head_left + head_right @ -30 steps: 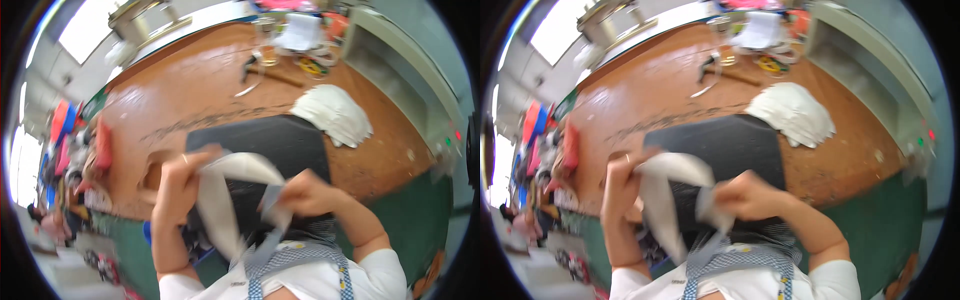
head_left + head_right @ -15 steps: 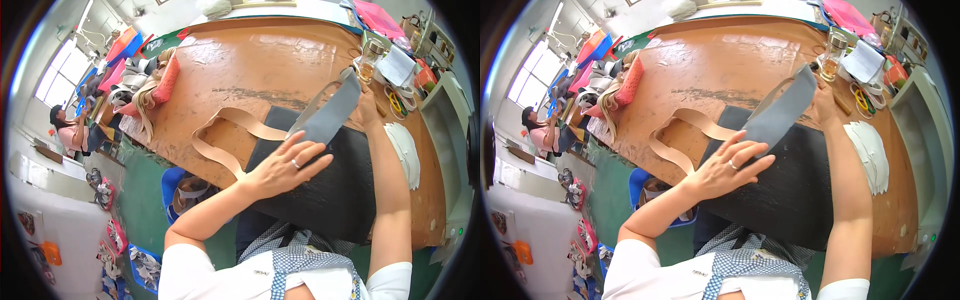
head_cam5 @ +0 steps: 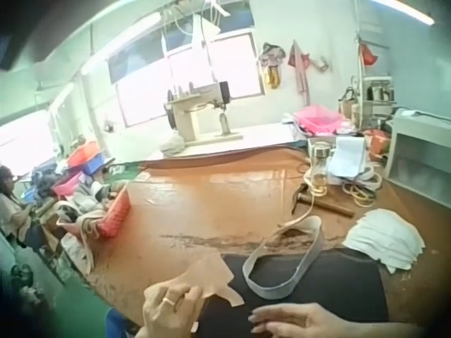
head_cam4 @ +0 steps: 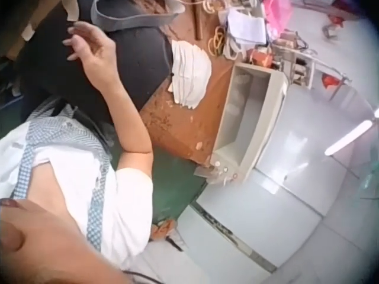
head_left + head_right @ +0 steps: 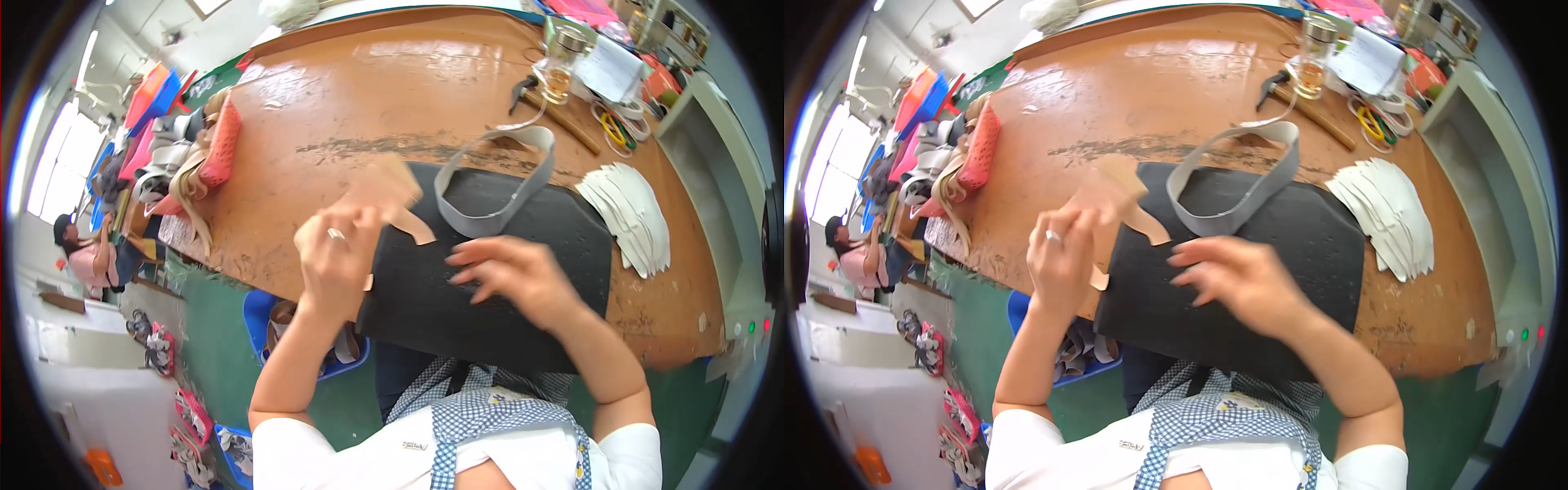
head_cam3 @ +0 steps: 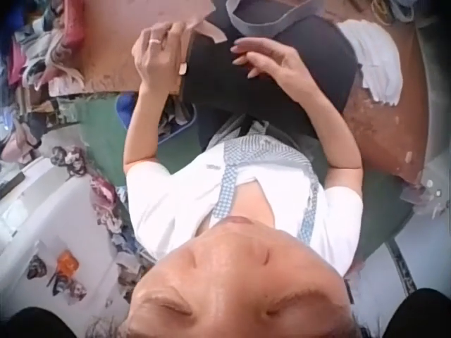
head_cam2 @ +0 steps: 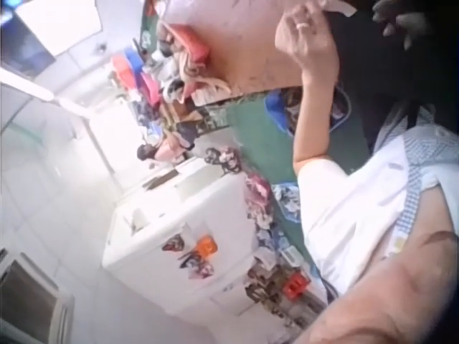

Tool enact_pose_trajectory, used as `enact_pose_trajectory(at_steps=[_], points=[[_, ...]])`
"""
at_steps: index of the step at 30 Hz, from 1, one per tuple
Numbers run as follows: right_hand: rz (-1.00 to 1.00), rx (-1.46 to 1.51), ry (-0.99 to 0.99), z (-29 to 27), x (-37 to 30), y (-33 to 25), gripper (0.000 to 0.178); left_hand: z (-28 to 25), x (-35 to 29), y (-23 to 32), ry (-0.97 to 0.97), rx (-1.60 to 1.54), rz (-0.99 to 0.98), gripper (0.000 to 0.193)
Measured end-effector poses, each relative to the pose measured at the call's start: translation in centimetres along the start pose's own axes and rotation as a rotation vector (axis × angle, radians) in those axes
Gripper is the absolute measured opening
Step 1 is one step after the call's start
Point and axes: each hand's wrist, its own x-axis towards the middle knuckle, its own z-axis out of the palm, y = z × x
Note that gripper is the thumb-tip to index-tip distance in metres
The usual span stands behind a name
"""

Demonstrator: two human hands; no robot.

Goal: Assembling and reinforcing shoe upper components at a factory workbench.

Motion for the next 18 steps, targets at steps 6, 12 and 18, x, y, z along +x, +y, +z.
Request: enact_pose_trajectory(at_steps=[6, 12, 18], points=[[-0.102, 0.277, 0.147, 3.6, -0.6, 2.1, 0.032, -2.9, 0.4, 8.0, -0.107, -0.283, 0.196, 0.035], [-0.204, 0.422, 0.262, 2.4, -2.9, -0.6, 0.029, -4.1, 1.4, 9.2, 0.094, -1.013, -0.635, 0.041], [-0.141, 0.637, 0.284, -0.6, -6.2, -2.5, 0.026, -4.5, 0.2, 9.8, -0.343, -1.666, -0.79, 0.013]])
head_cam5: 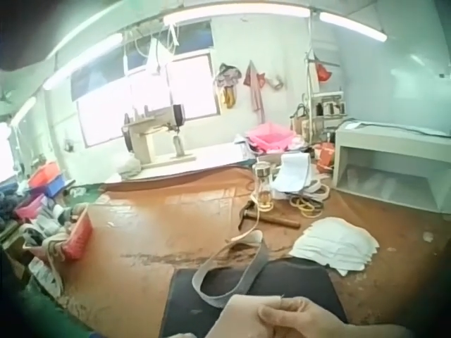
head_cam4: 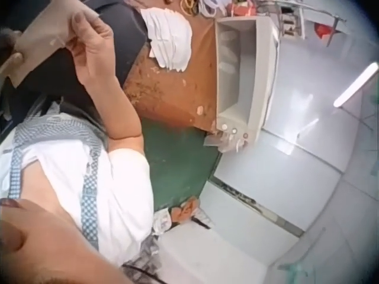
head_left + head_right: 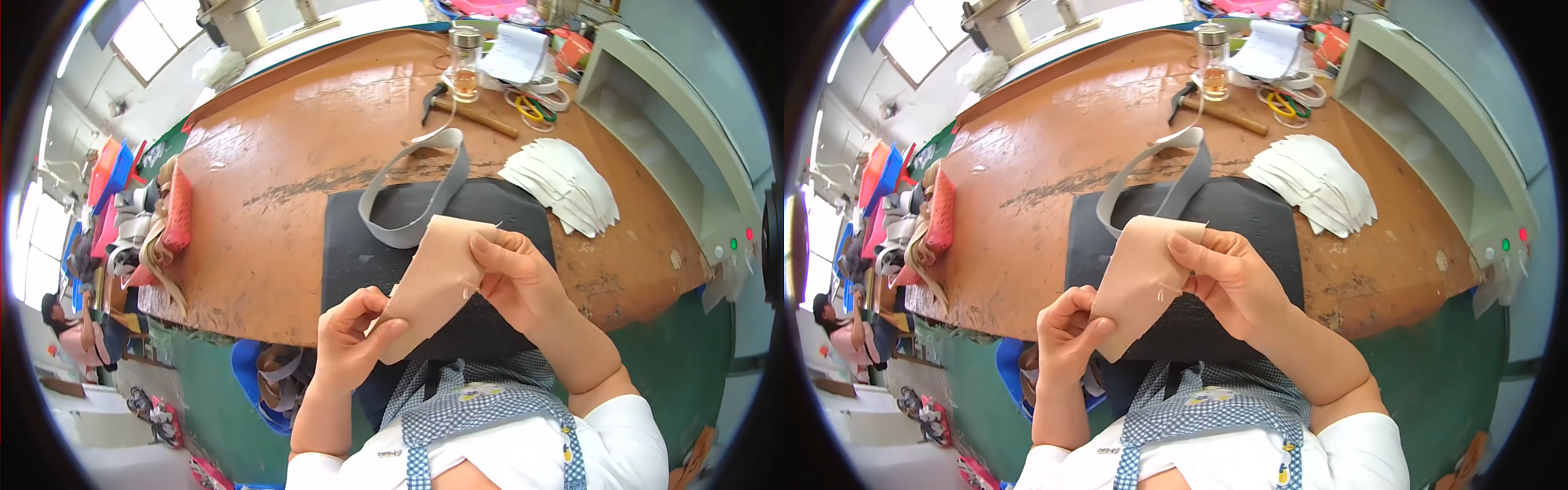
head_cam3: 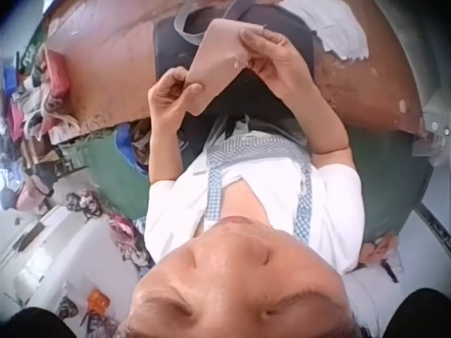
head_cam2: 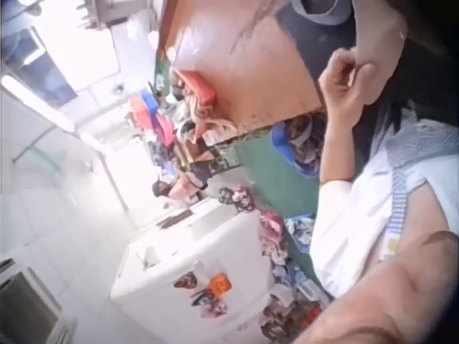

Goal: Assembling and reinforcing shoe upper components at a factory workbench.

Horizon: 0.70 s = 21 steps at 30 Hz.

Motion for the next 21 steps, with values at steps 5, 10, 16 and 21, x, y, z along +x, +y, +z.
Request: enact_pose_trajectory(at_steps=[5, 10, 16, 21], points=[[-0.167, -0.297, 0.004, -2.4, -4.4, -3.5, 0.026, 3.5, 2.3, 0.2, -0.229, 0.4, 0.376, 0.019], [0.052, -0.674, 0.026, -4.3, -8.2, -9.0, 0.044, 5.5, 6.6, -0.7, -0.37, 0.578, 0.502, 0.031], [-0.13, -0.443, -0.088, -3.8, -9.2, -11.1, 0.051, -0.7, 11.8, -3.5, -0.198, 1.328, 0.278, 0.046], [0.176, -0.211, 0.072, -4.9, -8.4, -5.7, 0.034, -1.3, 12.1, -3.3, -0.109, 0.811, -0.02, 0.03]])
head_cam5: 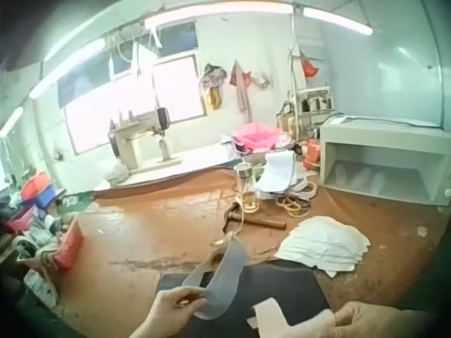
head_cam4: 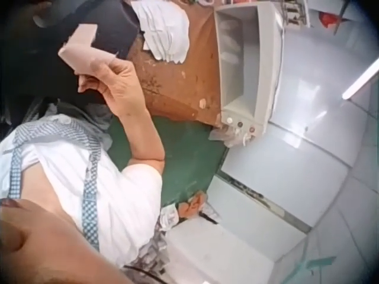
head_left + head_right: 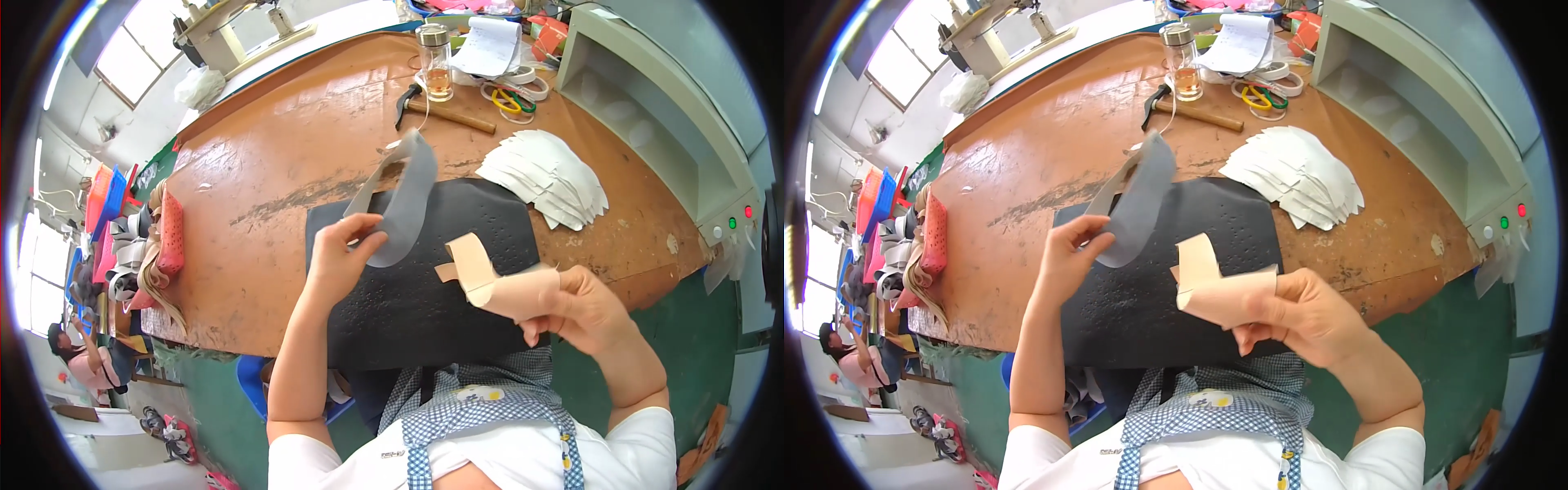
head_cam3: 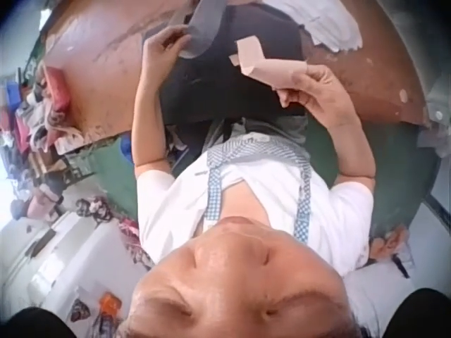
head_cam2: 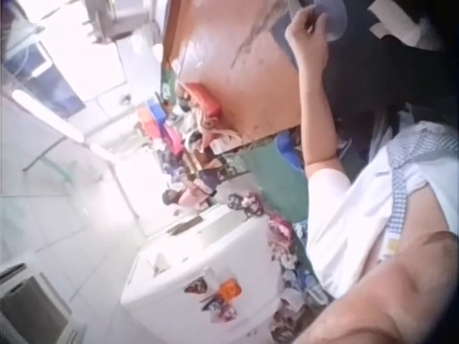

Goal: Assembling and reinforcing shoe upper components at a factory workbench.

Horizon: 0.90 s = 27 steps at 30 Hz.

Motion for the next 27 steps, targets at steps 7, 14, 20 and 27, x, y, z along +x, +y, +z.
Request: enact_pose_trajectory(at_steps=[7, 14, 20, 27], points=[[0.115, 0.172, 0.016, 3.9, 6.2, 3.8, 0.02, -3.2, -3.3, 4.2, 0.084, -0.399, 0.006, 0.021], [-0.032, 0.295, -0.127, 5.1, 13.3, 8.9, 0.02, -1.2, -8.1, 6.7, 0.032, -0.251, 0.188, 0.026], [-0.252, 0.114, -0.43, 3.9, 14.6, 10.0, 0.033, 1.1, -9.5, 3.1, 0.222, -0.282, 0.193, 0.021], [-0.032, 0.294, -0.209, 3.0, 12.3, 10.8, 0.031, 2.0, -9.5, 2.8, 0.257, -0.693, -0.038, 0.033]])
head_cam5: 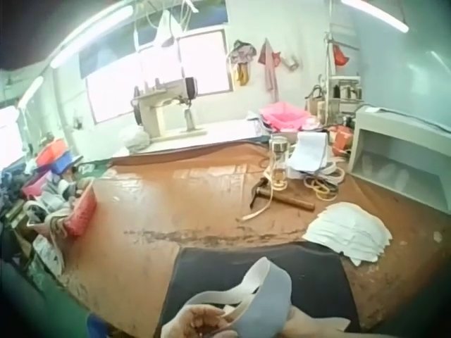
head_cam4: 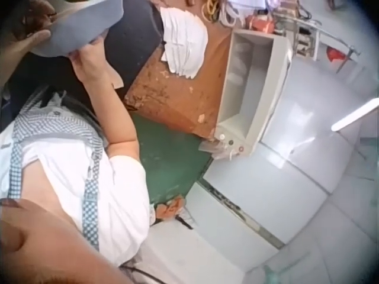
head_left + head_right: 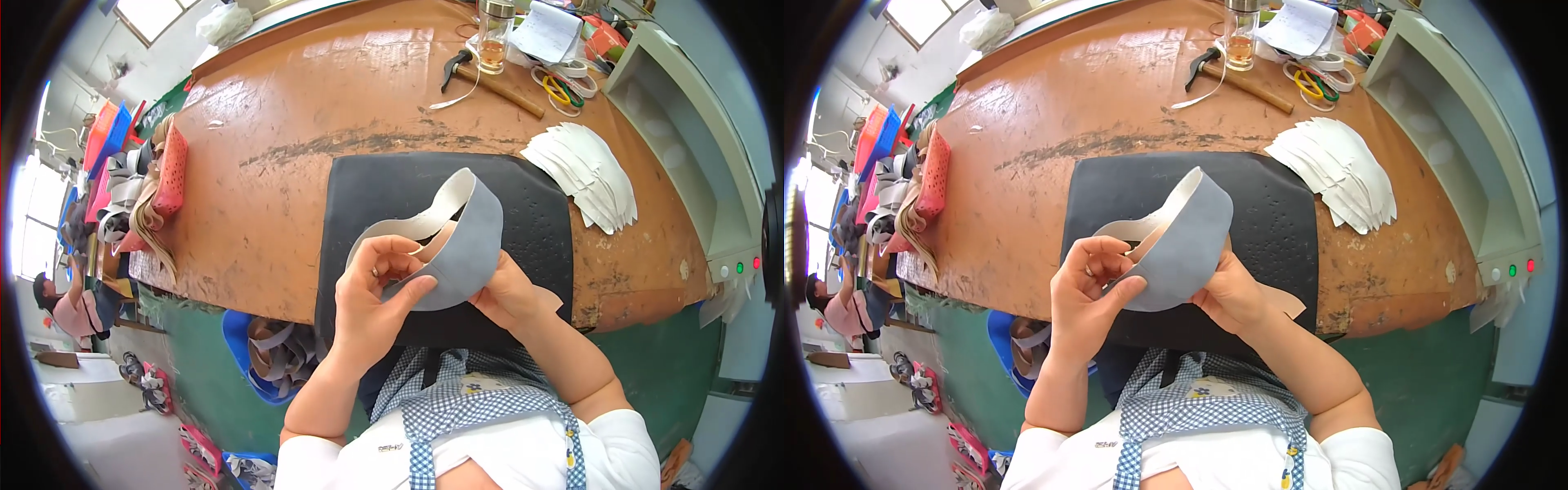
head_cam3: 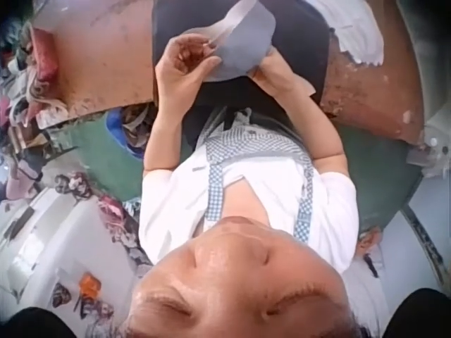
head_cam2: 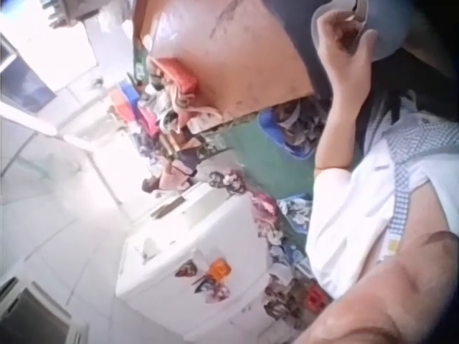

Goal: Assembling and reinforcing shoe upper components at a factory workbench.

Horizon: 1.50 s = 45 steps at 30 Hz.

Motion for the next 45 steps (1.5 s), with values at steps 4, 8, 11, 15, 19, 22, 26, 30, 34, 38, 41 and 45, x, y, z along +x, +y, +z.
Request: enact_pose_trajectory(at_steps=[4, 8, 11, 15, 19, 22, 26, 30, 34, 38, 41, 45], points=[[0.013, -0.015, 0.041, 0.5, -0.4, -0.4, 0.034, -0.4, 0.3, -0.5, -0.046, -0.014, -0.097, 0.036], [0.027, -0.037, 0.036, 0.6, -0.3, -0.5, 0.034, -0.4, 0.4, -0.6, -0.057, -0.015, -0.142, 0.032], [0.043, -0.006, 0.031, -0.1, -0.5, -0.3, 0.034, -0.4, 0.5, -0.3, -0.062, -0.03, -0.156, 0.028], [0.044, 0.014, 0.027, -0.3, -0.4, -0.1, 0.035, -0.4, 0.6, -0.4, -0.064, -0.022, -0.156, 0.028], [0.055, 0.021, 0.029, -0.1, -0.4, -0.3, 0.036, -0.5, 0.7, -0.4, -0.066, -0.034, -0.172, 0.027], [0.059, 0.016, 0.023, -0.4, -0.4, -0.3, 0.036, -0.4, 0.8, -0.4, -0.069, -0.051, -0.172, 0.027], [0.059, 0.025, 0.021, -0.2, -0.4, -0.3, 0.036, -0.5, 0.8, -0.4, -0.071, -0.061, -0.175, 0.026], [0.056, 0.029, 0.02, -0.2, -0.3, -0.3, 0.038, -0.6, 0.9, -0.3, -0.072, -0.065, -0.171, 0.026], [0.054, 0.012, 0.035, 0.0, -0.1, -0.4, 0.039, -0.6, 1.0, -0.3, -0.068, -0.084, -0.191, 0.025], [0.049, -0.009, 0.053, 0.4, -0.2, -0.2, 0.042, -1.2, 1.1, -0.8, -0.056, -0.078, -0.314, 0.025], [-0.061, -0.258, 0.187, 1.0, 0.0, 0.4, 0.039, -2.0, 1.2, -2.5, -0.06, 0.297, 0.022, 0.017], [-0.519, -0.484, 0.348, -0.4, 0.5, 1.6, 0.032, -0.8, 0.9, -1.2, -0.073, 0.166, -0.054, 0.014]])
